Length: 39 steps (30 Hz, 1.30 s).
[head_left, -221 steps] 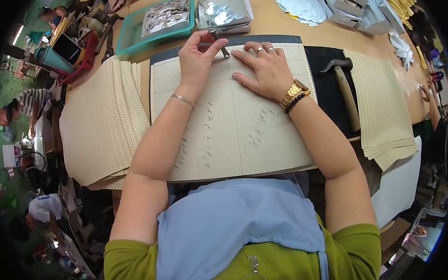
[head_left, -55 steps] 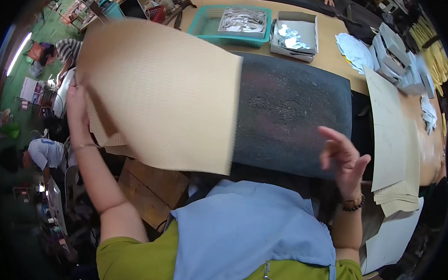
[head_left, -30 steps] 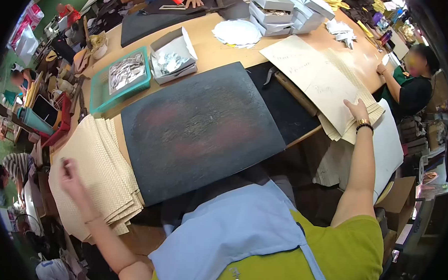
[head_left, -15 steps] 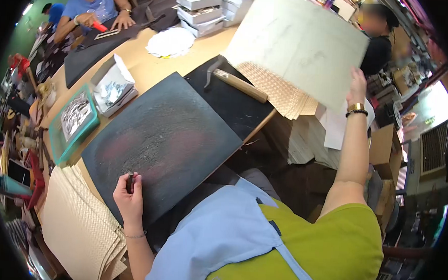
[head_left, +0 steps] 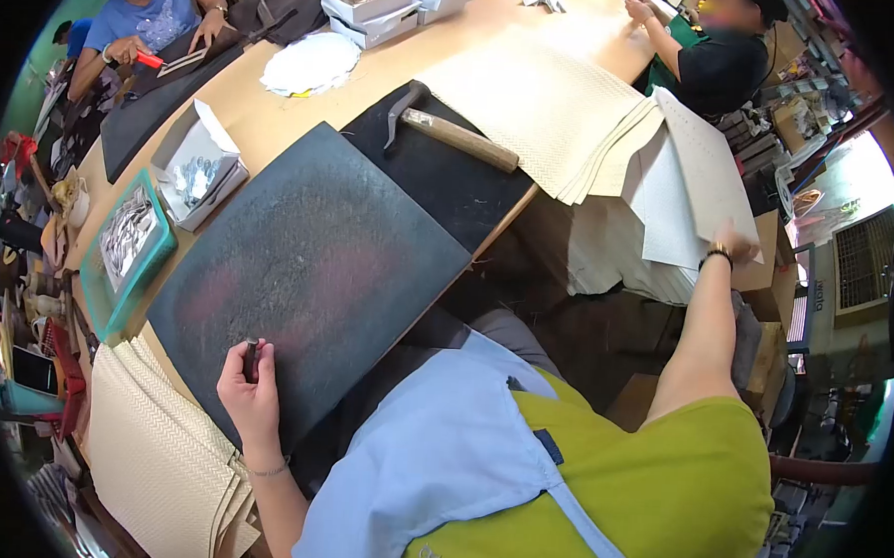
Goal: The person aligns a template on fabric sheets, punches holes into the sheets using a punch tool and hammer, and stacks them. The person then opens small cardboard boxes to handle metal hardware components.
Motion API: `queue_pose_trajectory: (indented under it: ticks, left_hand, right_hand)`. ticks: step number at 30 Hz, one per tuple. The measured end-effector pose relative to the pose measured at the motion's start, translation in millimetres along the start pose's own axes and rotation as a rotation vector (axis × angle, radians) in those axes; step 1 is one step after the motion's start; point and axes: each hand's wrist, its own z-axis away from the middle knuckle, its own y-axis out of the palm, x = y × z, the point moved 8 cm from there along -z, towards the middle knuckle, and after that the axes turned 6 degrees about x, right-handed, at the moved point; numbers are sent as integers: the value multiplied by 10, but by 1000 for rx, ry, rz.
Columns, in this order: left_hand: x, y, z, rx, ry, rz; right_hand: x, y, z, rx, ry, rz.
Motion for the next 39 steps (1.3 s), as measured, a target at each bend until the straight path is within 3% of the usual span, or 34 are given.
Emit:
queue_pose_trajectory:
  ticks: [2,3,4,5,6,7,9,10,13,16,17,19,20,22,23,24,26,29,30,31,32,33,34,35,37,38,39]
  left_hand:
    - [-19,9,-6,-24,7,-19]
    - [1,14,-8,-35,7,-29]
    - [12,5,-4,-48,6,-40]
    - [10,4,-1,-39,0,-57]
    - [-2,7,-3,-34,-4,-72]
    - [-24,7,-4,-30,-8,-86]
    - [-44,-2,-1,-57,18,-105]
    - [-55,-18,0,-52,5,-141]
    - [-80,-25,15,-75,6,-171]
    - [-99,-38,-4,-55,8,-230]
    - [-121,-33,-11,-52,22,-222]
    - [-195,-32,-22,-67,37,-215]
    - [-220,-46,-24,-63,13,-252]
    - [-201,-92,-14,-60,-5,-220]
    - [-181,-94,-10,-57,-12,-201]
    - [-101,-105,-9,-90,-25,-75]
    - [68,-142,0,-147,-30,162]
    - [132,-251,18,-163,-142,356]
    - [176,-279,22,-181,-113,365]
    - [196,-314,60,-194,-179,442]
    - [183,-352,106,-206,-244,521]
    - [201,-373,160,-217,-309,599]
    - [220,-413,227,-242,-331,598]
    - [235,-454,296,-247,-340,596]
    - [283,-544,441,-257,-358,602]
    - [364,-567,524,-258,-458,562]
    - [327,-580,539,-249,-413,456]
  right_hand:
    - [1040,-171,433,-229,-781,-113]
    - [1631,-284,812,-33,-896,-136]
    - [2103,-468,1349,-25,-1116,-279]
    - [2280,10,1606,272,-1118,-227]
    - [2553,28,2094,585,-1258,-402]
    - [2696,6,2658,1009,-1233,-351]
    - [2630,203,3379,1364,-1413,3]
    - [2600,371,3525,1364,-1505,21]
    - [2676,520,3428,1463,-1452,205]
    - [2638,652,3299,1637,-1244,50]
    - [2643,676,3244,1648,-1243,-145]
    - [2644,805,3145,1669,-1125,-232]
    - [2701,851,3069,1472,-1235,-73]
    - [2799,951,2862,1420,-976,-508]
    - [2965,782,2882,1322,-1046,-745]
    - [3116,575,2986,1353,-1087,-789]
    - [3352,-164,3500,1466,-1114,-824]
    - [3360,-1467,4608,1591,-1413,-766]
    - [3178,-1730,5005,1872,-1344,-715]
    - [2973,-1983,5405,2155,-1412,-547]
    - [2797,-2231,5685,2176,-1581,-724]
    - [2587,-2466,5924,2587,-1500,-247]
    - [2525,-2643,6074,2388,-1838,-641]
    - [2430,-2736,6170,2463,-1815,-874]
    - [2473,-2821,6161,2507,-1777,-1008]
    - [2542,-2729,6109,2419,-1741,-1013]
    - [2613,-2556,5984,2330,-1709,-1011]
